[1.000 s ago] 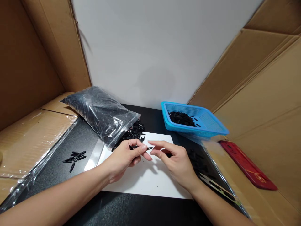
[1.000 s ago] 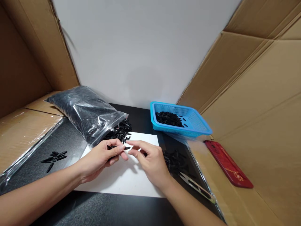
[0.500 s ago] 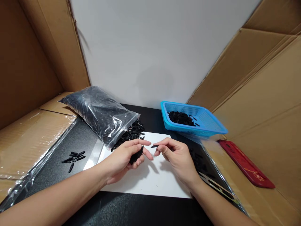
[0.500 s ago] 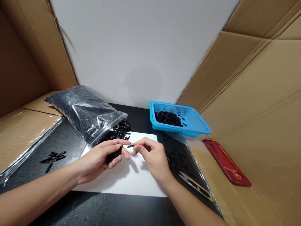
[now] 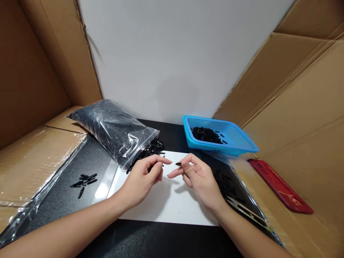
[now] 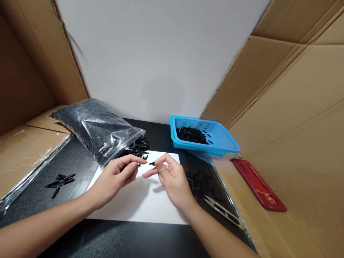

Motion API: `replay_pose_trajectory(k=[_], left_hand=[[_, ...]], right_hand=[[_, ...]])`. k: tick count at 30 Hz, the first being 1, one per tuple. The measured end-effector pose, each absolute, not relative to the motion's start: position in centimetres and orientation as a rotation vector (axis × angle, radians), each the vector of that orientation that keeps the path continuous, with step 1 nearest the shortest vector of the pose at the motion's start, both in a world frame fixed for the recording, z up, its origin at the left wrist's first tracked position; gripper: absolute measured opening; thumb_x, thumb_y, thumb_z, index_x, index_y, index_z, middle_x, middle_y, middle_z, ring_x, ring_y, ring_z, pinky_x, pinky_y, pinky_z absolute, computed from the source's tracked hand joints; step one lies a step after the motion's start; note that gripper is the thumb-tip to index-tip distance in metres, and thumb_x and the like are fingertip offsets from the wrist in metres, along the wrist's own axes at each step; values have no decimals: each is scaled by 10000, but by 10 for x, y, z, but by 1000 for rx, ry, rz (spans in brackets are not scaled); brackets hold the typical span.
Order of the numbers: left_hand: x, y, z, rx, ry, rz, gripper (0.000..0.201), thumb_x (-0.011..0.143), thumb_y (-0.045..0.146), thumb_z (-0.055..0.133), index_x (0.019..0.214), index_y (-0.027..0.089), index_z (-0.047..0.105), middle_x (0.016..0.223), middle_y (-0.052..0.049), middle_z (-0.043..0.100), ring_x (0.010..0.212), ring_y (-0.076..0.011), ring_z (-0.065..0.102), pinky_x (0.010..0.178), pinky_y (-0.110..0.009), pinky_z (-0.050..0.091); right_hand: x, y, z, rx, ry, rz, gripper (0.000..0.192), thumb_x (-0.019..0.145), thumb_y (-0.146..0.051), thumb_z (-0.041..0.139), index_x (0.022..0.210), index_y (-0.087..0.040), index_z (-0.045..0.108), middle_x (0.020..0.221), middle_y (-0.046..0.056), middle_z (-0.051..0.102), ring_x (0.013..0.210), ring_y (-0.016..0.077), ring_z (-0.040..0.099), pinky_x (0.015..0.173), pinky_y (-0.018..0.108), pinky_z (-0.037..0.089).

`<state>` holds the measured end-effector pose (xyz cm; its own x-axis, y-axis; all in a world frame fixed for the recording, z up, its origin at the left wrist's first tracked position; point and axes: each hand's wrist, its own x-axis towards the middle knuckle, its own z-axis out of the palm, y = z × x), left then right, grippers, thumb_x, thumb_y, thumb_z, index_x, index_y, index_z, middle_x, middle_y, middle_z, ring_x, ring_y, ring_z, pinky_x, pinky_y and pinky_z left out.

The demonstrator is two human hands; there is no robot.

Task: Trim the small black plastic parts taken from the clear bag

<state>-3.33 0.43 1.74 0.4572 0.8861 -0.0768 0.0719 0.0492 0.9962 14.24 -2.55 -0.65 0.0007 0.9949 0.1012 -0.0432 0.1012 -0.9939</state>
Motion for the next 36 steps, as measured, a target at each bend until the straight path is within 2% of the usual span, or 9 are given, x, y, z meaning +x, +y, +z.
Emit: replay_pose_trajectory(k=[5,8,11,17,21,25,29,32,36], left_hand=[[-35,-4,28,1007,651,473,401,923,264,519,1306,184,608,520,78,427,416,-49,199,428,-219,122],[-36,-11,33,848,509,403,415,926,270,533,1329,184,582,517,76,448,389,-38,180,408,-216,100],[-37,-15,32,864,455,366,469,923,331,570,1379,232,515,536,80,479,384,-43,205,403,-210,126],[-36,-13,24,1339,615,271,328,928,400,566,1108,146,668,570,58,492,488,-71,303,465,-209,229],[-37,-11,24,1208,572,262,514,944,396,552,1413,197,479,616,60,501,514,-79,324,484,-213,237],[-39,-6,22,1085,489,327,613,956,372,549,1503,175,356,590,66,478,462,-63,250,466,-235,172],[-42,-2,19,964,432,350,649,934,315,592,1517,203,330,596,70,454,444,-53,231,450,-240,129],[-43,0,17,952,379,346,605,919,320,619,1467,208,390,588,72,461,442,-51,246,447,-233,128],[-38,1,15,1046,445,502,262,939,343,587,1140,193,514,616,42,583,426,-38,266,448,-223,148]], right_hand=[[142,-34,-1,-1207,-1499,821,259,952,-431,550,815,-212,568,446,-29,625,335,85,346,382,219,252],[144,-37,2,-1191,-1649,346,130,930,-284,590,856,-209,666,556,-8,682,410,113,535,446,231,384],[146,-37,3,-1140,-1675,208,96,905,-227,611,888,-212,704,704,14,745,449,112,578,472,233,419],[162,-17,6,-1258,-1155,644,163,865,-358,643,798,-213,608,390,-99,423,343,75,324,367,202,221],[170,-7,11,-969,-850,1135,240,796,-316,623,668,-217,446,498,-61,543,362,54,243,372,185,181],[167,-14,16,-863,-814,1401,127,716,-238,645,698,-195,527,596,-25,629,360,30,214,374,186,154],[162,-19,13,-888,-1062,1459,157,788,-321,672,791,-169,630,606,-21,605,360,18,239,394,213,142],[162,-12,6,-1073,-1141,1231,237,767,-383,729,802,-165,643,636,-19,583,410,39,304,412,227,155],[163,-5,1,-1114,-996,1252,392,776,-529,698,685,-171,567,583,-47,518,394,28,223,418,227,127]])
